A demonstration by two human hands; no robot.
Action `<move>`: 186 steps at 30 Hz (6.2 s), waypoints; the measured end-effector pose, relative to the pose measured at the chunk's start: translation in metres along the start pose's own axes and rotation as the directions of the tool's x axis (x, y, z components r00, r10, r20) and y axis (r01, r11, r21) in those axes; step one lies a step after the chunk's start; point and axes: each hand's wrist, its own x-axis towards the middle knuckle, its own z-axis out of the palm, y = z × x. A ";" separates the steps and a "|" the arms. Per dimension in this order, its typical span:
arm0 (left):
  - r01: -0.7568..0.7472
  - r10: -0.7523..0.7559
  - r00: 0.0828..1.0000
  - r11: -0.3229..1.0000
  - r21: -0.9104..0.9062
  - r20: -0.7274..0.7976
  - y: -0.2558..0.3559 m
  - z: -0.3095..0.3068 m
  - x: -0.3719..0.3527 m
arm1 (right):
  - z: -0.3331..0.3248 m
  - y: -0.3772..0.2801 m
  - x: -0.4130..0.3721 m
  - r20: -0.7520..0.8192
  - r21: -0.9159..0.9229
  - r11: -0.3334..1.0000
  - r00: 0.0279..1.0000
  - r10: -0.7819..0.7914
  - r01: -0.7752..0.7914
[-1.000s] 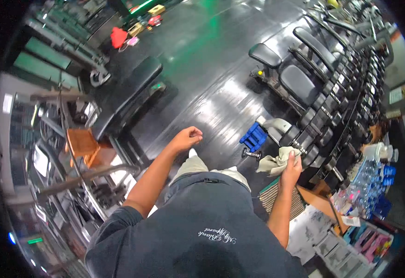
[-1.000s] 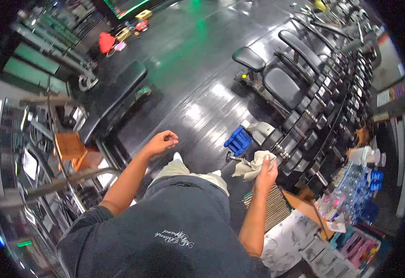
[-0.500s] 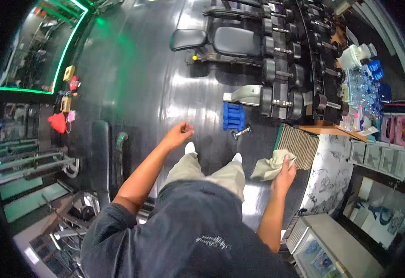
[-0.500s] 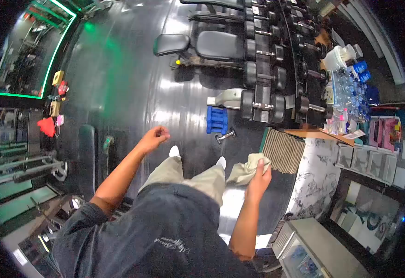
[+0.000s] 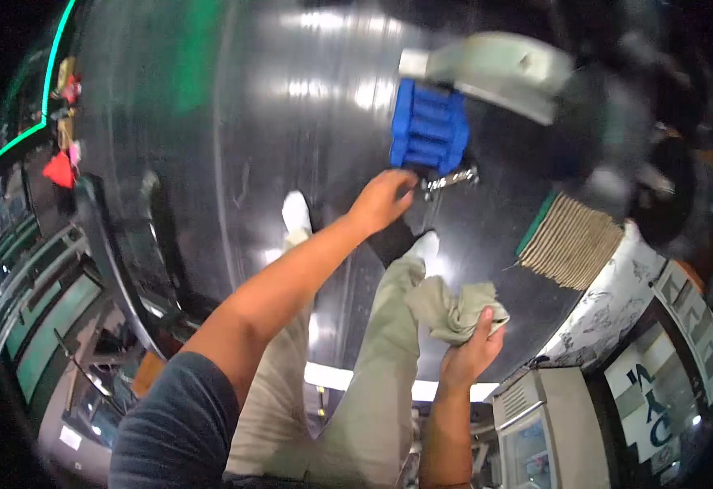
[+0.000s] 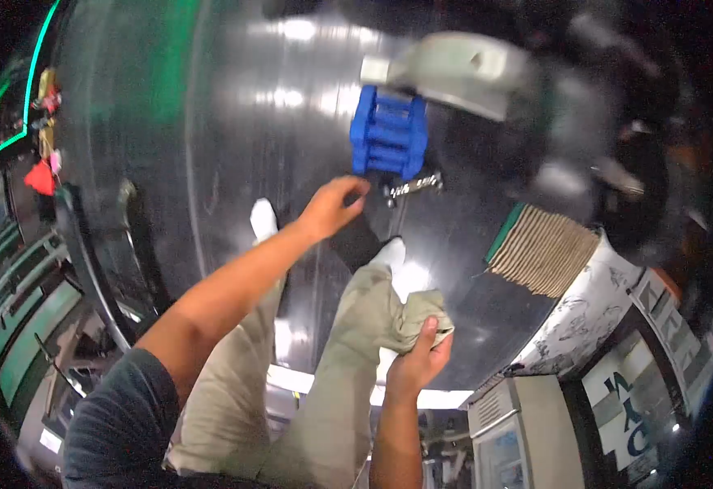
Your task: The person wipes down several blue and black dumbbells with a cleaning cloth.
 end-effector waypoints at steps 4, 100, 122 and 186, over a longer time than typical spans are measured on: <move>-0.034 0.044 0.996 0.989 0.145 -0.073 -0.120 0.133 0.019 | -0.019 0.114 0.059 -0.042 -0.142 0.984 0.994 0.102 -0.107; -0.332 0.268 0.891 0.935 0.123 0.366 0.602 -0.405 -0.296 | 0.040 -0.401 -0.413 0.580 -0.108 0.571 0.518 -0.629 0.814; -0.253 0.185 0.936 0.944 0.210 0.299 0.608 -0.414 -0.295 | -0.007 -0.439 -0.455 0.770 -0.055 0.347 0.261 -0.582 0.936; -0.891 0.685 0.453 0.327 0.314 0.571 0.612 -0.463 -0.284 | 0.019 -0.453 -0.450 0.898 0.218 0.606 0.085 -0.431 0.765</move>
